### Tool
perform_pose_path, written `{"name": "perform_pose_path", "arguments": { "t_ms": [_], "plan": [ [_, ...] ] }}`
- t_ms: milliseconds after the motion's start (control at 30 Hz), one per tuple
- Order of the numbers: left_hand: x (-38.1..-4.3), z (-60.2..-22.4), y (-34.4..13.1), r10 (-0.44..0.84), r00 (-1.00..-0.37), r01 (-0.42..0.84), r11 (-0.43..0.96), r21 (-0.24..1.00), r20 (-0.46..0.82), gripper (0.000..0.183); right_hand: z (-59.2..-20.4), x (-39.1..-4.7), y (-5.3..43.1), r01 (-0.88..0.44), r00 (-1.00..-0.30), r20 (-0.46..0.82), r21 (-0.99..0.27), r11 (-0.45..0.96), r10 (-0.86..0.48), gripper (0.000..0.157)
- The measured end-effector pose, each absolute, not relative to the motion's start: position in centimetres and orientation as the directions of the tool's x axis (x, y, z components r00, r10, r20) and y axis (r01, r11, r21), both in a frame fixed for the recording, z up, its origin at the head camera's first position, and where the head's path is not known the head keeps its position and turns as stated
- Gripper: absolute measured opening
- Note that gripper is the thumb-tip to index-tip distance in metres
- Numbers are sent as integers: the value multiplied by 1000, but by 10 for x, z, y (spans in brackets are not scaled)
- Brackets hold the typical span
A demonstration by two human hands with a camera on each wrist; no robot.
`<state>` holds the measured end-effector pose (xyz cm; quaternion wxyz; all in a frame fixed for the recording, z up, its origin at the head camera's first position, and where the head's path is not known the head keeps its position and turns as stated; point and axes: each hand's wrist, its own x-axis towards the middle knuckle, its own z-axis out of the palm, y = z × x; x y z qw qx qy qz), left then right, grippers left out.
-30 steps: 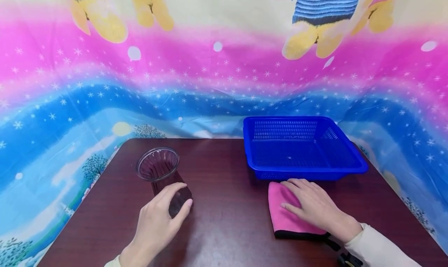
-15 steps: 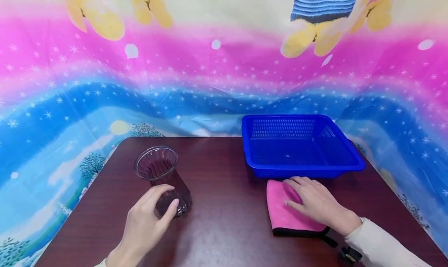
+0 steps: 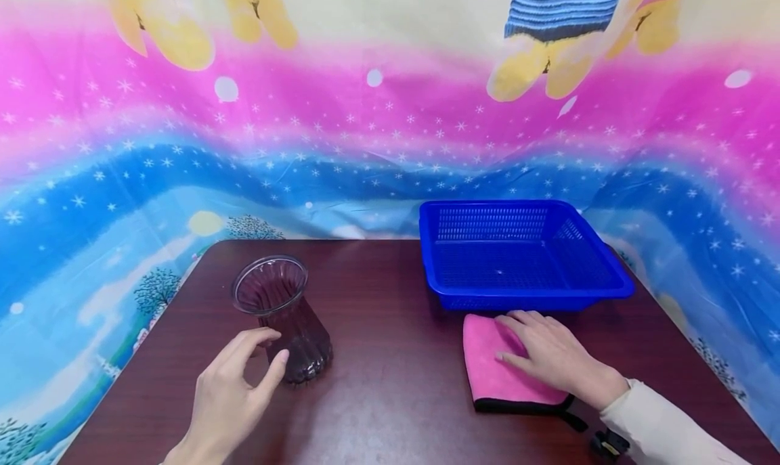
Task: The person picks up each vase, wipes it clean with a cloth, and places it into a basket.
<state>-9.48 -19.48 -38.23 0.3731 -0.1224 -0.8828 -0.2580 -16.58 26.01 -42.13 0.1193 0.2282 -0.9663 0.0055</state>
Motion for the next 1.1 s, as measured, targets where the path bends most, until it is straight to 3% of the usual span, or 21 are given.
{"name": "perform_pose_path", "arguments": {
  "t_ms": [433, 667, 933, 1100],
  "plan": [
    [-106, -391, -212, -102, -682, 324, 846, 423, 724, 25, -422, -166, 267, -427, -889, 173, 28, 904, -425, 65],
    [-114, -391, -219, -158, -693, 259, 856, 448, 704, 36, -423, -167, 270, -414, -900, 145, 7, 910, -410, 70],
    [-122, -385, -221, -173, -763, 205, 849, 487, 623, 61, -419, -170, 274, -382, -917, 118, 3, 924, -380, 70],
    [-126, -383, -221, -146, -797, 213, 840, 499, 586, 62, -420, -172, 275, -375, -922, 103, -11, 927, -372, 65]
  ]
}}
